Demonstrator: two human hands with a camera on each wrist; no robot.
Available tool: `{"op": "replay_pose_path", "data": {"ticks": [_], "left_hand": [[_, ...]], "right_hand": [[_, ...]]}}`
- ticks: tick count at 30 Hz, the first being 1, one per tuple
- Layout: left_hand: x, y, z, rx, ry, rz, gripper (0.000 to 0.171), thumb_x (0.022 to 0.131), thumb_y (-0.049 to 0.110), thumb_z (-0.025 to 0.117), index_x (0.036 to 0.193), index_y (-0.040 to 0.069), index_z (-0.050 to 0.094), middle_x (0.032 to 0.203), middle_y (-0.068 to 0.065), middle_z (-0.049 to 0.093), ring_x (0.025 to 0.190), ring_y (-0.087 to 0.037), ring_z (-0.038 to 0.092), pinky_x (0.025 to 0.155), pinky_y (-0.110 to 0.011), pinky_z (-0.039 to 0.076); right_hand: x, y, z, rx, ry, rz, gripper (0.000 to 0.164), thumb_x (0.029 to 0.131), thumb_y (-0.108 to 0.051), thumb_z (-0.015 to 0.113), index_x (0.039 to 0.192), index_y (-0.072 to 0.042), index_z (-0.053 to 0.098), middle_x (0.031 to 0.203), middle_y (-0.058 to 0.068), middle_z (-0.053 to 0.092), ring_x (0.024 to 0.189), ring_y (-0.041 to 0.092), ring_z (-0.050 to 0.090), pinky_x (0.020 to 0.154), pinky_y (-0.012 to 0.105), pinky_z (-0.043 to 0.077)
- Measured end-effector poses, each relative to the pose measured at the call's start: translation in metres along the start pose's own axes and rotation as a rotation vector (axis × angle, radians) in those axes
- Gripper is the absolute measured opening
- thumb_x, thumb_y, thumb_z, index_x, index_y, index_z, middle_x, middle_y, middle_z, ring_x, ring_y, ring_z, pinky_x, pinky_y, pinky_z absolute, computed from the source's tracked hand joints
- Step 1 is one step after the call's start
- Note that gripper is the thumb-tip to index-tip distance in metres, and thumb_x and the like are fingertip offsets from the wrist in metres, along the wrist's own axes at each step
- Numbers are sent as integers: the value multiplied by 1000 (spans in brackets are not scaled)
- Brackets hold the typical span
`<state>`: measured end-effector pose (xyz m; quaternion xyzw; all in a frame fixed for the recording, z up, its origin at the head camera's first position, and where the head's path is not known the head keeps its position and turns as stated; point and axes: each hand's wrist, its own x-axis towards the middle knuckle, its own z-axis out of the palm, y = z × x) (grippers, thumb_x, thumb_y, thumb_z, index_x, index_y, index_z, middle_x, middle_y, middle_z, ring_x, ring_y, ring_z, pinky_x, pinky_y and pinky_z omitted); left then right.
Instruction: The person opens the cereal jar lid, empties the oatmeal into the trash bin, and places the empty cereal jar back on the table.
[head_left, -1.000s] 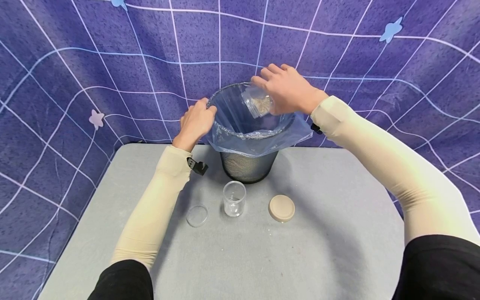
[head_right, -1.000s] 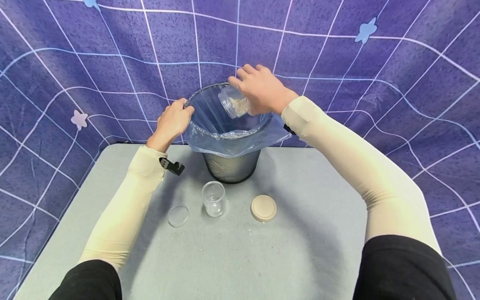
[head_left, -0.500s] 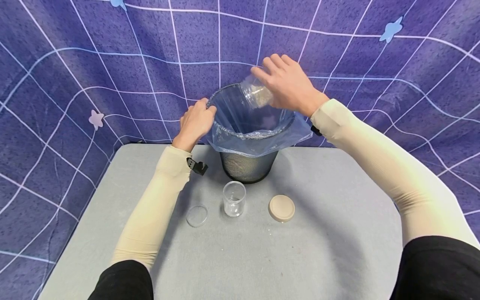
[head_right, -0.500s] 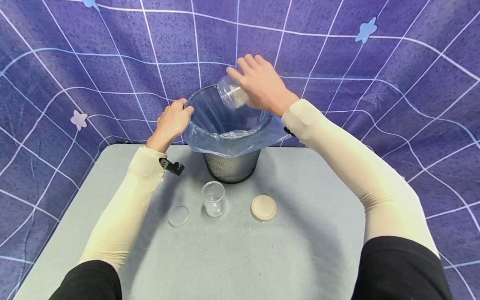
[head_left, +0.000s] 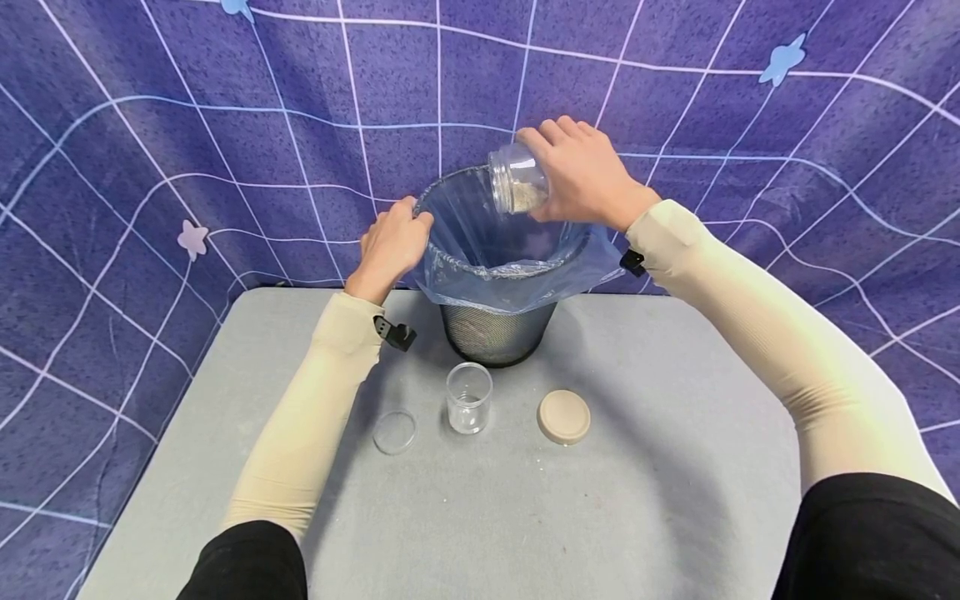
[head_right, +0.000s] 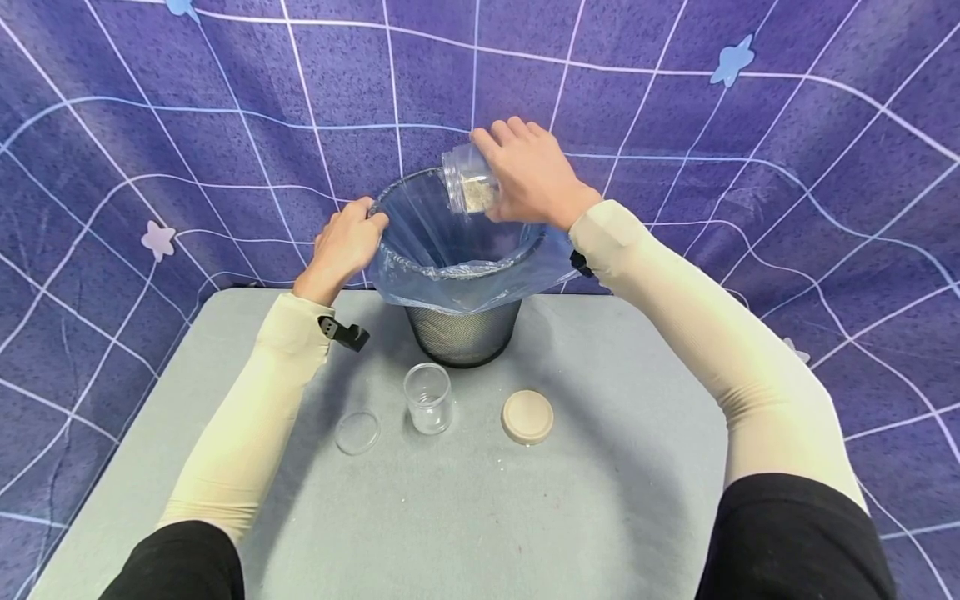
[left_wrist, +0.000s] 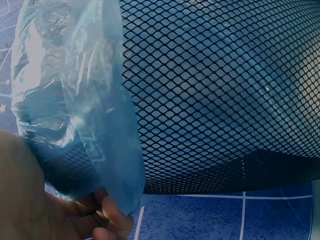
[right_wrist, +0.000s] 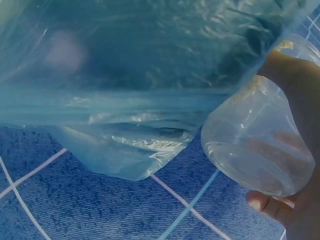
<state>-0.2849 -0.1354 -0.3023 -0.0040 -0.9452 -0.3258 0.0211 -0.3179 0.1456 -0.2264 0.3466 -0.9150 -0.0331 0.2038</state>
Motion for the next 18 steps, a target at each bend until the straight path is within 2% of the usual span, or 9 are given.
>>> {"op": "replay_pose_path", "data": {"ticks": [4,8,11,15,18], "left_hand": [[0,-1,0,-2,1,2,49,109,35,38,145,9,57,151,-20,58,142,-46,52,113,-66,35],[-1,-1,0,-1,-1,1,47,109,35,37,141,9,58,147,-20,60,141,-46,53,113,-66,35],[-1,0,0,-1,-2,4,46,109,35,37,140,8,58,146,-19,61,141,-46,53,113,-66,35],[-1,1,0,1,-7,0,51,109,36,37,150,10,54,154,-18,57,144,-45,50,115,-66,34],[-1,2,-1,1,-8,-2,49,109,35,37,147,11,56,152,-18,58,143,-45,51,114,-66,34]], "right_hand": [[0,-1,-4,51,-4,82,97,74,-42,94,150,-5,48,129,22,63,117,43,57,105,58,50],[-1,-2,-7,105,40,145,98,77,-45,94,154,-8,45,135,21,62,120,40,56,105,56,50],[-4,-2,-5,62,87,83,94,75,-38,95,151,-7,49,127,21,62,115,41,56,100,55,50],[-8,-3,-1,-15,98,-35,90,70,-31,96,146,-3,54,116,23,63,104,44,56,94,55,49],[-8,-2,-1,-10,80,-19,92,71,-32,96,147,-4,53,117,22,63,104,43,56,95,55,50]]}}
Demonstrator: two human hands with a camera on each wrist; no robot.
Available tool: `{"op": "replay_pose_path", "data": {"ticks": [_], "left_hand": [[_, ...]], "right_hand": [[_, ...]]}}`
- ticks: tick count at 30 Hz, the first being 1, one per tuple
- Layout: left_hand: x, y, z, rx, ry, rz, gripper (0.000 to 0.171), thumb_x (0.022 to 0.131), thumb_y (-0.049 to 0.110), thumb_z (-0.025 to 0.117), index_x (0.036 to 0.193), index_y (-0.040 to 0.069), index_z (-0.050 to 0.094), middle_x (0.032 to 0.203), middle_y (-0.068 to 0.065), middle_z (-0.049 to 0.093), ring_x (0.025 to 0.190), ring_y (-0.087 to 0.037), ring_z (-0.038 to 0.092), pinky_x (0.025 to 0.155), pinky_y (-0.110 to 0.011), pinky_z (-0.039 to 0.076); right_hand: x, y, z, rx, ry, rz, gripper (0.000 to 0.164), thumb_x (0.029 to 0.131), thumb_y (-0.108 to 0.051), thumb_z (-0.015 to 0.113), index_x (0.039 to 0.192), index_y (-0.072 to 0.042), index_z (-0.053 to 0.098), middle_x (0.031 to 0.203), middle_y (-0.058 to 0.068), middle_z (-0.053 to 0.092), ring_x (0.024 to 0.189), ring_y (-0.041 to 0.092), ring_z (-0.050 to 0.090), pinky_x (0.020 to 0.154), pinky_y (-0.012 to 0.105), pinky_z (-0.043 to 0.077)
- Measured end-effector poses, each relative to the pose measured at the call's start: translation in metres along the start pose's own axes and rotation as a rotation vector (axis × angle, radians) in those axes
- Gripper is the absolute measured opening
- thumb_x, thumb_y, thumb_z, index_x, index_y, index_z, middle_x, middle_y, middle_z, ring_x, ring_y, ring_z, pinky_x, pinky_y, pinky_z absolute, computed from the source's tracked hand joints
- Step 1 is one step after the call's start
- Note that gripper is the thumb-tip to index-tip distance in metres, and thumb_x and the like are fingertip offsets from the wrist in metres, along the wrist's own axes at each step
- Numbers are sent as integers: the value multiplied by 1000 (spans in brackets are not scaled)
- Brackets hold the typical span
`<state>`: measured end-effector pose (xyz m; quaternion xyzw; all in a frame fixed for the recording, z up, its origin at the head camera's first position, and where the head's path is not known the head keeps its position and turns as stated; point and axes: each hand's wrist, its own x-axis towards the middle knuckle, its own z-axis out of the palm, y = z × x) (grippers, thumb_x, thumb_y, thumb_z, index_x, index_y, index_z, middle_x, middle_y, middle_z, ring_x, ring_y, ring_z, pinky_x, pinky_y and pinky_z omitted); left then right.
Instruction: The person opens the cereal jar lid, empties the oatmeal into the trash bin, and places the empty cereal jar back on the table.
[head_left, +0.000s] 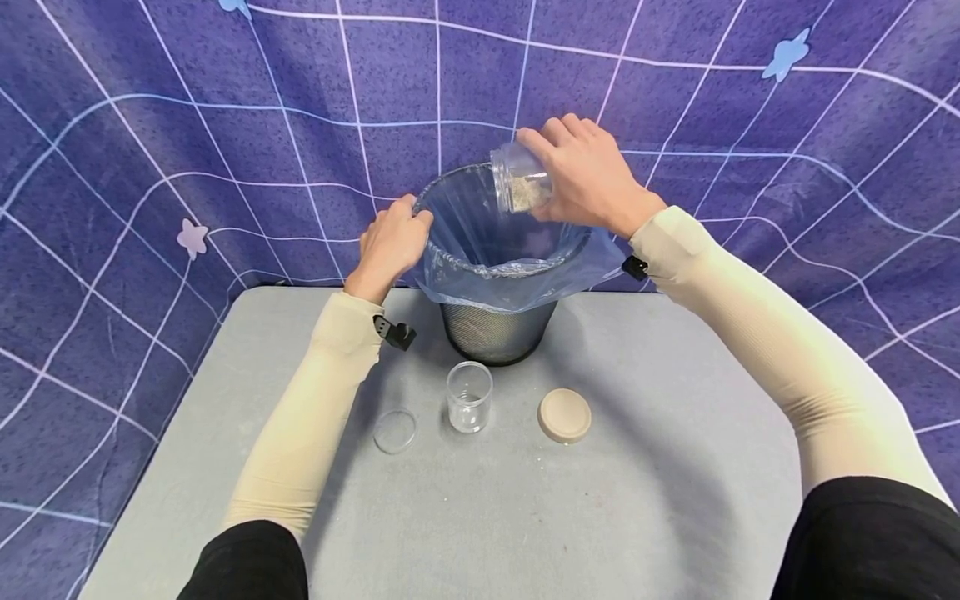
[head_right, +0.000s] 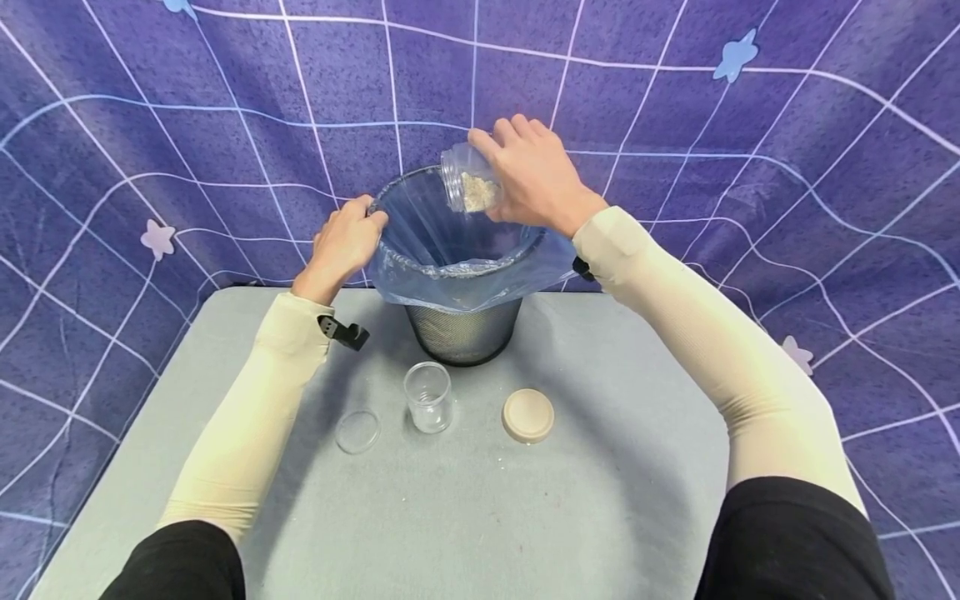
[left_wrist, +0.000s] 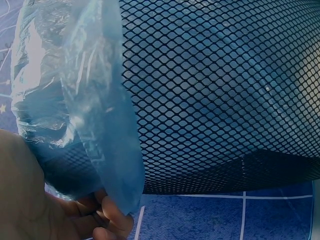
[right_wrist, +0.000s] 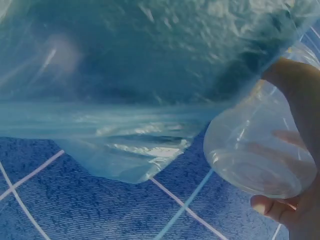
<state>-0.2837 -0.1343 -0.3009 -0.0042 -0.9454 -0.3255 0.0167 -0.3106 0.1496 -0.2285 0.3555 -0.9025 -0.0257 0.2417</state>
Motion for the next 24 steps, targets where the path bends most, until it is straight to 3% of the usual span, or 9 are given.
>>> {"op": "replay_pose_path", "data": {"ticks": [3,5,9,12,18,24], "left_hand": [[0,0,0,0,8,0,41,109,35,37,132,9,59,142,-19,62,140,-45,54,112,-66,36],[0,0,0,-1,11,-1,39,109,35,37,130,9,59,140,-19,63,140,-45,54,112,-65,36],[0,-1,0,2,9,0,41,109,35,37,131,9,59,142,-19,62,140,-45,53,113,-65,35],[0,-1,0,3,13,2,41,109,35,37,131,9,59,144,-19,62,140,-45,53,113,-66,36],[1,-1,1,7,18,6,37,109,35,37,126,9,58,141,-19,62,139,-46,54,112,-66,36],[2,-2,1,6,17,7,43,109,35,37,135,9,59,147,-19,60,142,-45,52,113,-66,35]], "right_hand": [[2,1,-3,47,4,74,95,73,-36,96,151,-6,50,123,22,63,111,41,57,99,55,50],[2,2,-5,79,25,106,96,74,-37,96,153,-8,49,126,21,63,115,40,57,101,55,50],[0,2,-5,21,45,-13,92,73,-29,96,150,-6,53,123,23,63,113,43,57,97,55,50],[-1,2,-3,-21,14,-94,91,71,-28,96,149,-5,55,120,24,63,109,44,56,95,55,47],[-1,4,-1,26,-36,28,96,73,-39,96,151,-6,51,125,22,62,113,42,56,103,54,46],[1,8,-4,-55,-30,-128,90,71,-21,95,150,-8,55,125,24,60,116,46,54,97,56,44]]}}
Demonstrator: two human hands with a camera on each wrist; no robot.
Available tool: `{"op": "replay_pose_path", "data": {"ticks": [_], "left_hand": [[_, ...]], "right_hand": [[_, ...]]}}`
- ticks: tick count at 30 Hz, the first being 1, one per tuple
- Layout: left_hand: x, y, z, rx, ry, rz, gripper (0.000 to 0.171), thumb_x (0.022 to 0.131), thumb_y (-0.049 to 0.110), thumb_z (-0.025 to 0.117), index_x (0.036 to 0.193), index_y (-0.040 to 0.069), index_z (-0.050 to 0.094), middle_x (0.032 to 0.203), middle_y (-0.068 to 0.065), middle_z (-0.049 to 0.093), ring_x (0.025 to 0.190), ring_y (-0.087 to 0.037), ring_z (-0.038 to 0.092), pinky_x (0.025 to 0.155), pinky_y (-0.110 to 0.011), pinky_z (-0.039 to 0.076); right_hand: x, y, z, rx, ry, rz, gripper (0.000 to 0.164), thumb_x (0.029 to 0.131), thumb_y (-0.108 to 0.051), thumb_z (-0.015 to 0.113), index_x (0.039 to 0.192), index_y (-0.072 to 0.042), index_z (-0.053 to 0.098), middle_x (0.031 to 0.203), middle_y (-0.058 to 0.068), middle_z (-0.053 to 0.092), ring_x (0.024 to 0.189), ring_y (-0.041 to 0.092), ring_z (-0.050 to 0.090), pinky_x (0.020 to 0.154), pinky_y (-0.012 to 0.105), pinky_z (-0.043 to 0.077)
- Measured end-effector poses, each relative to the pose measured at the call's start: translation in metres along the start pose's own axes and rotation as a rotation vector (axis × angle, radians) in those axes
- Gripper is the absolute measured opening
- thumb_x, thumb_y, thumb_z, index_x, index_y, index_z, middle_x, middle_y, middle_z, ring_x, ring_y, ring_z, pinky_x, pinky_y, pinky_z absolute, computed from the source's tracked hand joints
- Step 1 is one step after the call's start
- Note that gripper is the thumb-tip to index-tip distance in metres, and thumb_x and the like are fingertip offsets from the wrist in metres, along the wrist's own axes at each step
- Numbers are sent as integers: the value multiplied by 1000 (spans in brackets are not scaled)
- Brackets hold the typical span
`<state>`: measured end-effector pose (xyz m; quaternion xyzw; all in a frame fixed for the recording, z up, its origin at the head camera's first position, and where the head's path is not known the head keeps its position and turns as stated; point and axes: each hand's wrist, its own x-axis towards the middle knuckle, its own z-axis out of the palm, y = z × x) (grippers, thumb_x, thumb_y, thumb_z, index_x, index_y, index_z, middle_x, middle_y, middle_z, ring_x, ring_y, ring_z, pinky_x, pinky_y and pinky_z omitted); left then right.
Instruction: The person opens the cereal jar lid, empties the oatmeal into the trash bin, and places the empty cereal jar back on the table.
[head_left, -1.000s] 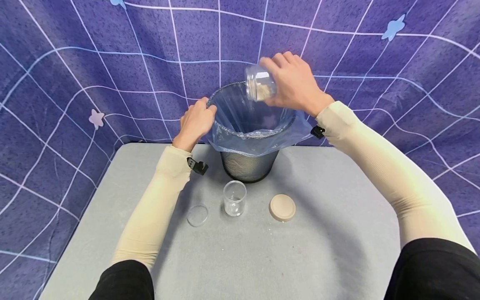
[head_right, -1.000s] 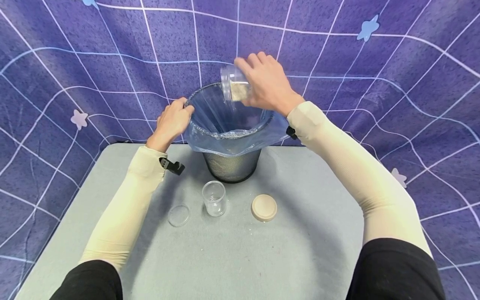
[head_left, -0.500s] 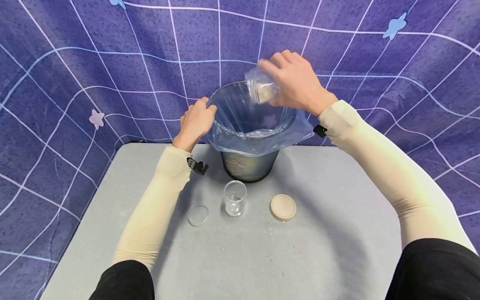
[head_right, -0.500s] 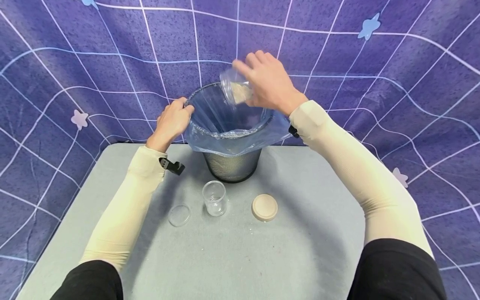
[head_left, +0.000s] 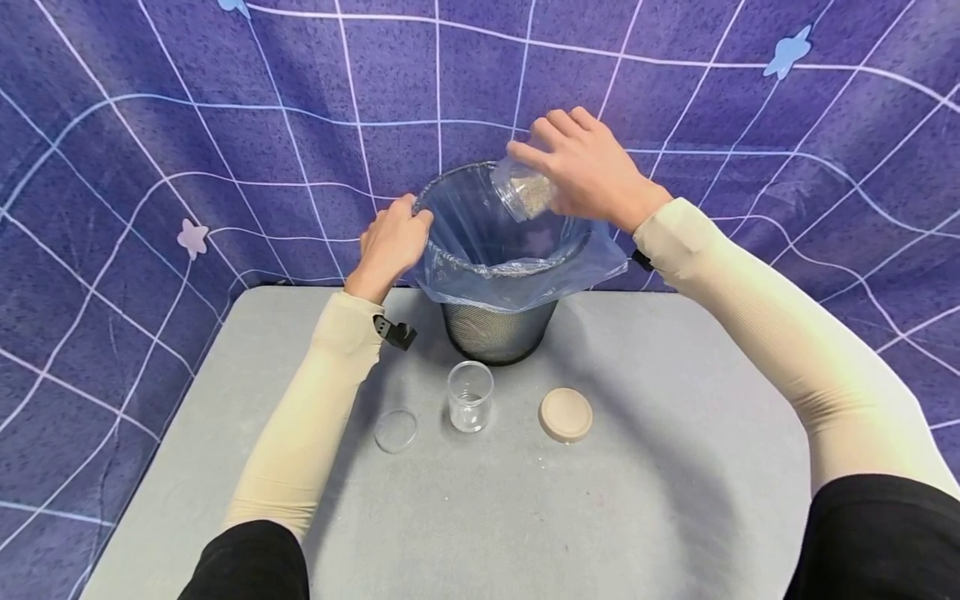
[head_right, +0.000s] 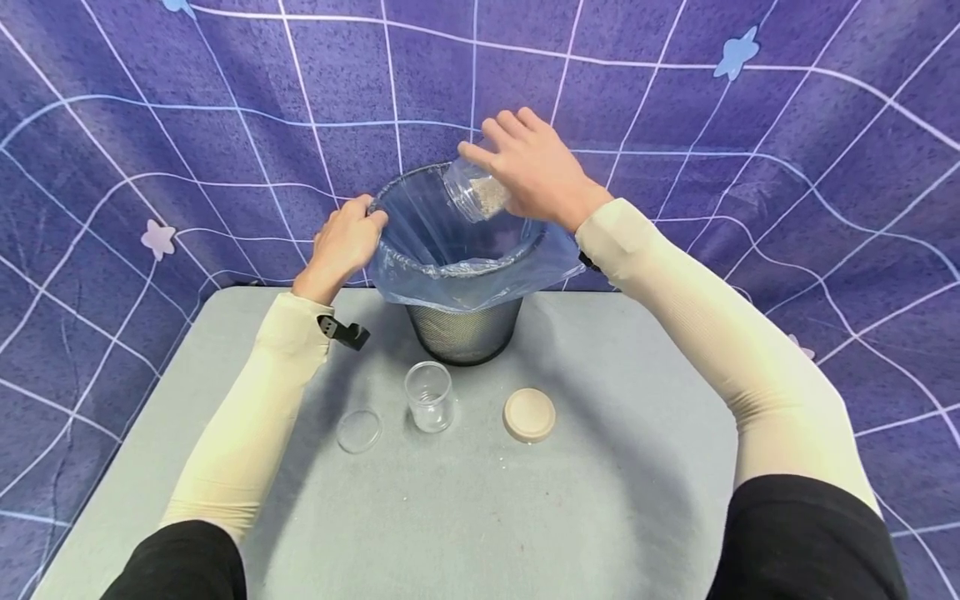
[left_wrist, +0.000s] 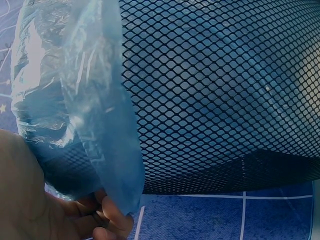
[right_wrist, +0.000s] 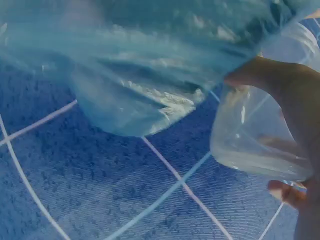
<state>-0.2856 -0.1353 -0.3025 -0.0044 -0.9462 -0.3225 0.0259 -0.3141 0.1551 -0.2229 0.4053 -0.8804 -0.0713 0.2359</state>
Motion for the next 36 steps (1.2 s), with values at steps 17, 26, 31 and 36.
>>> {"op": "replay_pose_path", "data": {"ticks": [17,26,31,36], "left_hand": [[-2,1,-1,3,6,7,41,108,34,37,131,8,59,144,-20,62,140,-47,54,112,-66,37],[-2,2,1,4,-1,5,42,109,35,37,134,9,59,146,-19,61,141,-46,53,112,-66,36],[-2,2,0,0,0,8,38,109,34,37,128,9,58,139,-19,63,139,-46,54,112,-66,36],[-1,0,-1,-3,-5,11,41,109,34,36,131,8,58,141,-20,62,140,-46,54,112,-66,36]], "right_hand": [[4,-2,-6,-64,-88,-58,90,68,-25,97,147,-6,58,119,26,63,107,47,56,96,58,41],[6,-1,2,-126,-94,-121,84,65,-15,93,135,4,51,120,25,62,103,48,57,93,56,44],[5,0,1,-37,-114,-88,88,70,-19,95,145,0,52,132,24,60,116,48,57,101,60,47],[6,0,2,116,-163,69,91,75,-35,95,144,-2,46,130,21,58,114,46,59,99,63,52]]}}
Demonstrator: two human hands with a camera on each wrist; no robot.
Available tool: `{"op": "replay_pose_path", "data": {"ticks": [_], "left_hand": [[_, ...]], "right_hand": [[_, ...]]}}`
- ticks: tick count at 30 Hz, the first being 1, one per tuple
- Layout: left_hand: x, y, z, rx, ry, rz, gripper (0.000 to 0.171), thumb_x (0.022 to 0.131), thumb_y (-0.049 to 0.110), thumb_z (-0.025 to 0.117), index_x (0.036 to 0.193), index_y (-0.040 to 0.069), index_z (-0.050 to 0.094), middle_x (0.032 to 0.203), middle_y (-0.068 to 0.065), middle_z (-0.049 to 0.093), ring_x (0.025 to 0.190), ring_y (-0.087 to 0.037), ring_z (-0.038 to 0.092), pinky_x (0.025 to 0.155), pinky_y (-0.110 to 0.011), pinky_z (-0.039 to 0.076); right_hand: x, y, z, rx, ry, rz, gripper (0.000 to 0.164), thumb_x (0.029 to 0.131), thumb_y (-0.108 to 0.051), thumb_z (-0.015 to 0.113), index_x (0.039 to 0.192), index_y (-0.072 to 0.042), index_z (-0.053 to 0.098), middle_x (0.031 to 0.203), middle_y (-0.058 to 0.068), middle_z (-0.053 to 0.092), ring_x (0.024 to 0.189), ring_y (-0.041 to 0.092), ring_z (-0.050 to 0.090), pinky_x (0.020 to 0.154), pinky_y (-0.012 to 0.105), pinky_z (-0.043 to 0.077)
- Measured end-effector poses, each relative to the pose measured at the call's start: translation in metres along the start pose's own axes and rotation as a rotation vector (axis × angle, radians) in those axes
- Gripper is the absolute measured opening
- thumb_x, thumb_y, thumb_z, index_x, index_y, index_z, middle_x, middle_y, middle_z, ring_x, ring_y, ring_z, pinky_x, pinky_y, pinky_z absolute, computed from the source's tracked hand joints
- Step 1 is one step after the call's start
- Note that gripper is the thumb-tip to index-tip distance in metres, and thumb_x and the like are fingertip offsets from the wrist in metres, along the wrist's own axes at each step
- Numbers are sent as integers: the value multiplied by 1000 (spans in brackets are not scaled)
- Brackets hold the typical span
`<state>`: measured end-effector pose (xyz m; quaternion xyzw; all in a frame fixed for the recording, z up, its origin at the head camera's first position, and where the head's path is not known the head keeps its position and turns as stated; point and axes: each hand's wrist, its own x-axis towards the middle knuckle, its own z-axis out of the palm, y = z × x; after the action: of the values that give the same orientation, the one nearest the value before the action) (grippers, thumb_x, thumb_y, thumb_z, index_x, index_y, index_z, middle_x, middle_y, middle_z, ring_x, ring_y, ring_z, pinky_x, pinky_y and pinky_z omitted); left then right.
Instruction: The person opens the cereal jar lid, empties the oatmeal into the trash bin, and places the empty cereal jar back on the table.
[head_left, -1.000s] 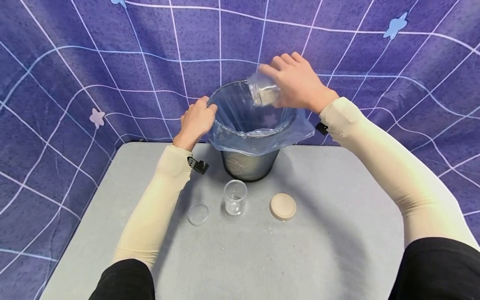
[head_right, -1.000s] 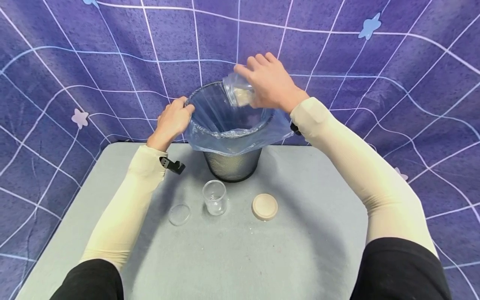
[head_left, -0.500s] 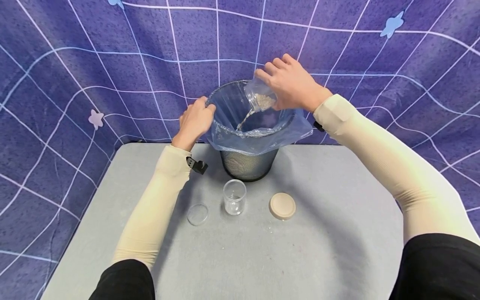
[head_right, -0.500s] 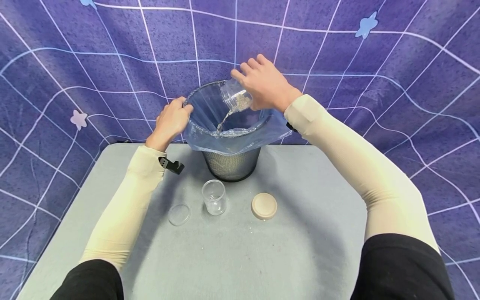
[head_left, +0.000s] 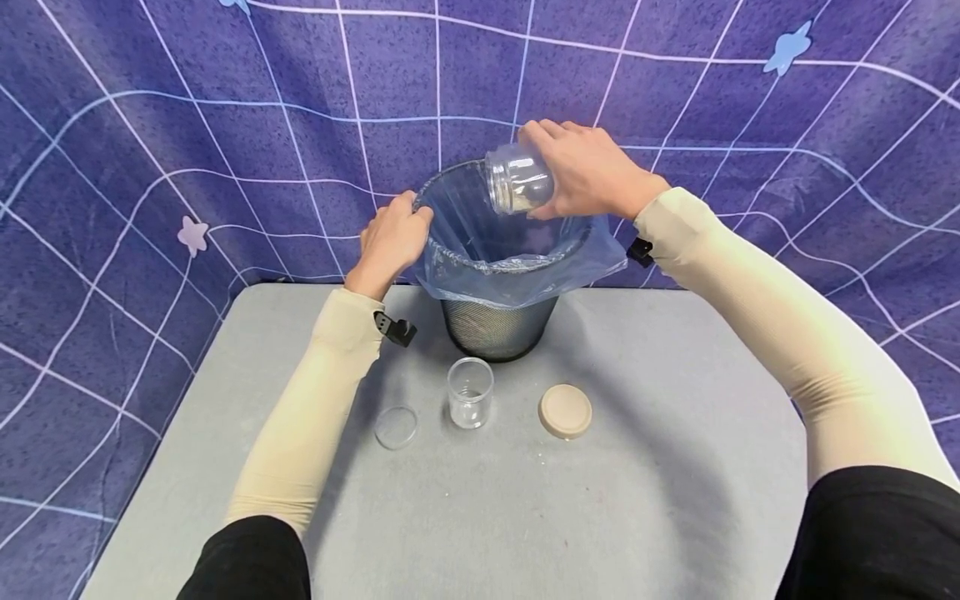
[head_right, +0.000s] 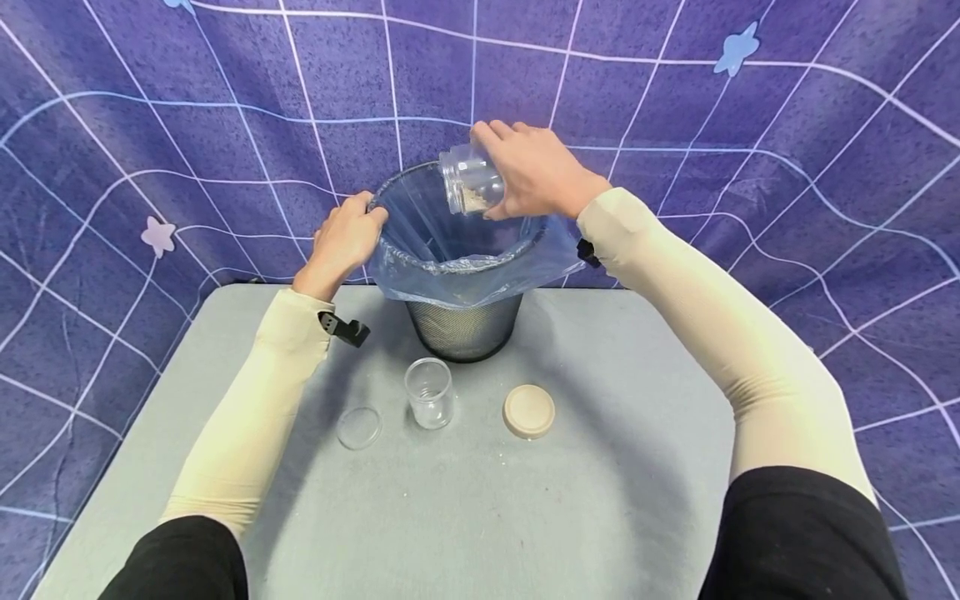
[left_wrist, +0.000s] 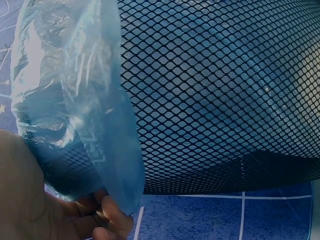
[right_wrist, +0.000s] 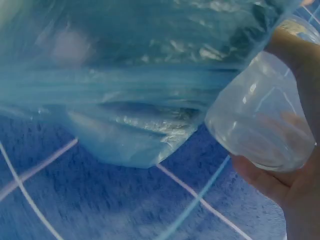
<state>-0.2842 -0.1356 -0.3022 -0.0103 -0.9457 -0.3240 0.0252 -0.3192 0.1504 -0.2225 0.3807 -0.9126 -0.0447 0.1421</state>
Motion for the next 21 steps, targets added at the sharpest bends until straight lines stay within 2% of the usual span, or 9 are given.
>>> {"op": "replay_pose_path", "data": {"ticks": [6,14,21], "left_hand": [[1,0,0,4,-2,-9,44,109,35,37,138,9,58,148,-20,60,141,-47,53,113,-66,36],[0,0,0,-1,-10,-12,45,110,35,36,139,9,58,146,-20,60,141,-46,53,114,-65,35],[0,0,0,-2,-6,-8,45,109,35,36,140,9,58,146,-20,60,141,-46,53,113,-65,36]], "right_hand": [[0,1,2,-93,42,-98,88,74,-22,92,146,1,48,133,24,57,119,48,55,104,61,48],[0,2,3,-157,78,-138,87,73,-20,93,145,0,49,131,23,59,118,49,56,97,60,45],[0,3,1,-160,77,-140,89,72,-24,95,146,-2,51,131,22,60,117,49,56,100,60,41]]}}
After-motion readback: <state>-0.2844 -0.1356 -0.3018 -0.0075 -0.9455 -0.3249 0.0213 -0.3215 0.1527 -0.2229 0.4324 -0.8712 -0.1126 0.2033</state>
